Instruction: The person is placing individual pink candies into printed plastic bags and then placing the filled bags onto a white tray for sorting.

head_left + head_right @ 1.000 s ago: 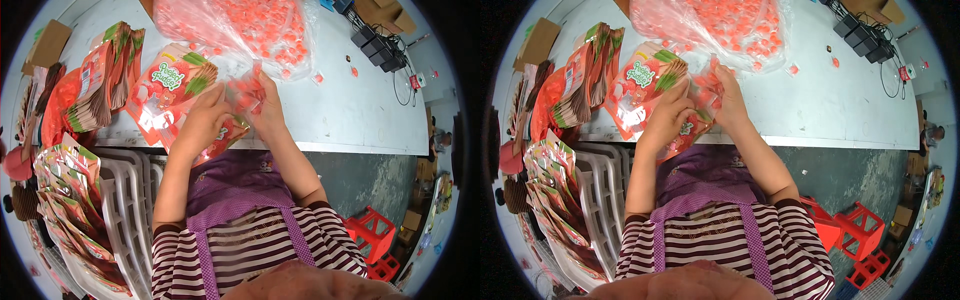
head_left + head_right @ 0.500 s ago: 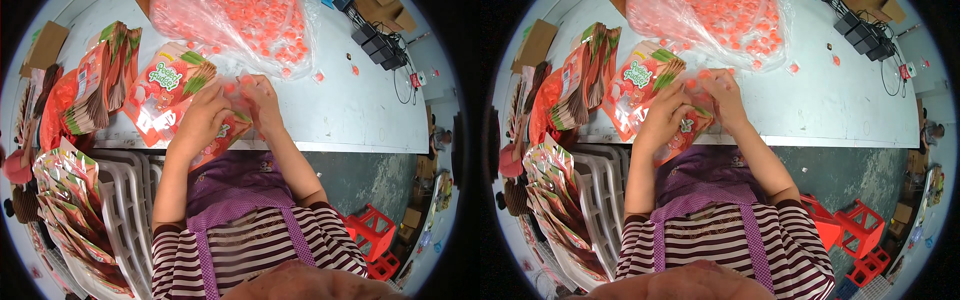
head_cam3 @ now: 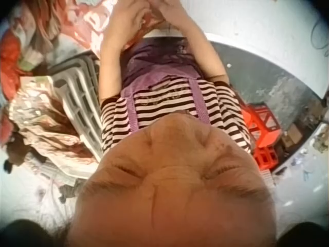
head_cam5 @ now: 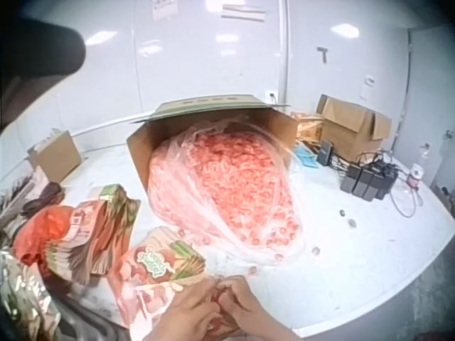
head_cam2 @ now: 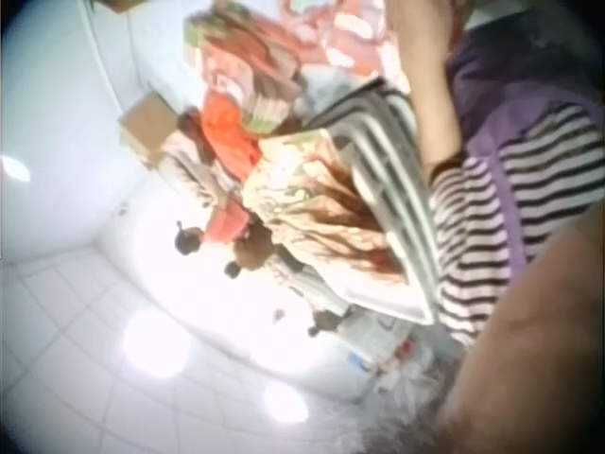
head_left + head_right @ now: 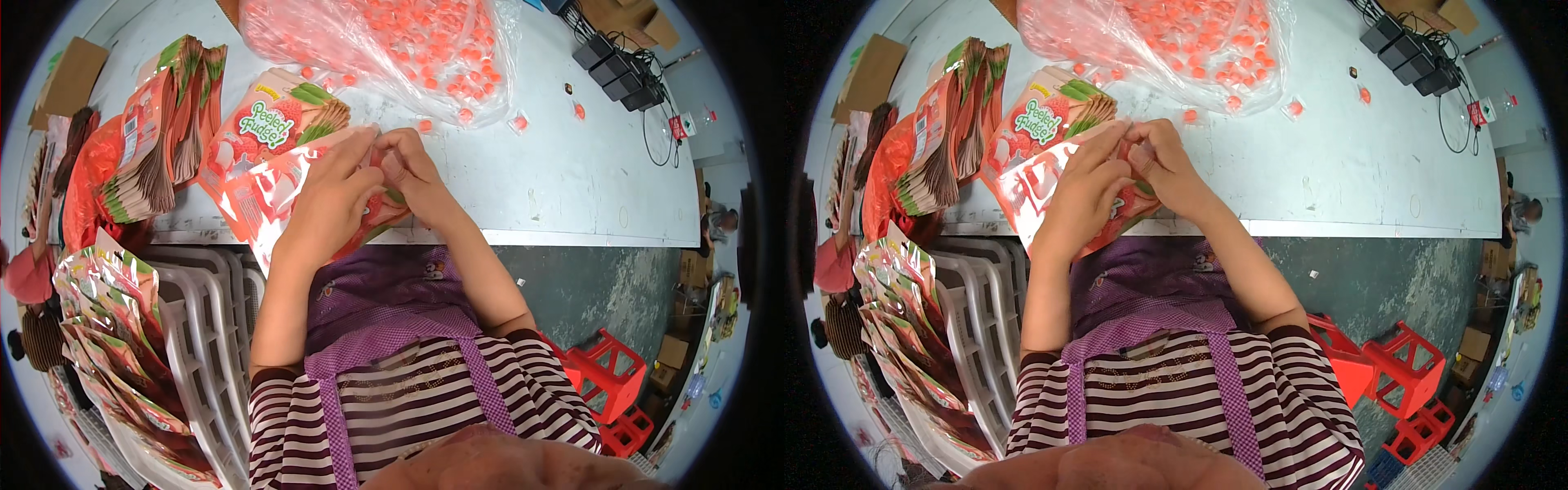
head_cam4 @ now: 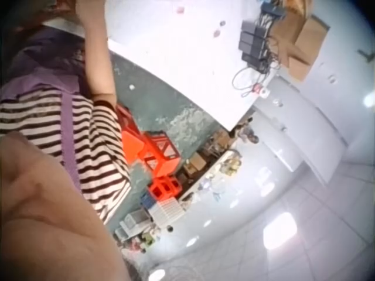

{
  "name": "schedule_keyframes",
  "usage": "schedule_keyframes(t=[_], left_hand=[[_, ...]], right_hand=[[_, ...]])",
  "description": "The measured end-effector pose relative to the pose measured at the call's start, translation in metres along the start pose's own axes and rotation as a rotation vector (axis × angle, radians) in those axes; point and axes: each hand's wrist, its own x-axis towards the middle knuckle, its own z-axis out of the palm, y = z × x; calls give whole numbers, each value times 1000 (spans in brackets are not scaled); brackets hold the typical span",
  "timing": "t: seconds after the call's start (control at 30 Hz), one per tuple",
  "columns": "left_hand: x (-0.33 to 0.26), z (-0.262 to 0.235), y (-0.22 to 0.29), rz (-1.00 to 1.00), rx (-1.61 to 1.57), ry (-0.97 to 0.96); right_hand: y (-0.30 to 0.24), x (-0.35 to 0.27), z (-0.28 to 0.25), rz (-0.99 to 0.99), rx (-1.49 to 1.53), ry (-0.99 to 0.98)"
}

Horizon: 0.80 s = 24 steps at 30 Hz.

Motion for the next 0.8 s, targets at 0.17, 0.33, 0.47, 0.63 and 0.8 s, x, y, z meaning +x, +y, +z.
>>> schedule_keyframes(t=[0.17,0.33,0.47,0.63,0.8], left_hand=[[-10,-3,-4,-4,-126,37],[-16,-6,2,-3,-225,41],[-30,-7,-5,-34,-405,-14],[-41,-4,-4,-89,-628,25],[-67,-6,-13,-110,-937,123]], right_hand=[[-23,-13,8,-159,68,146],[-24,-19,-2,-479,-41,60],[-53,-18,2,-339,-12,24],[-58,-23,6,-457,-174,101],[-62,-38,16,-764,-322,-2]])
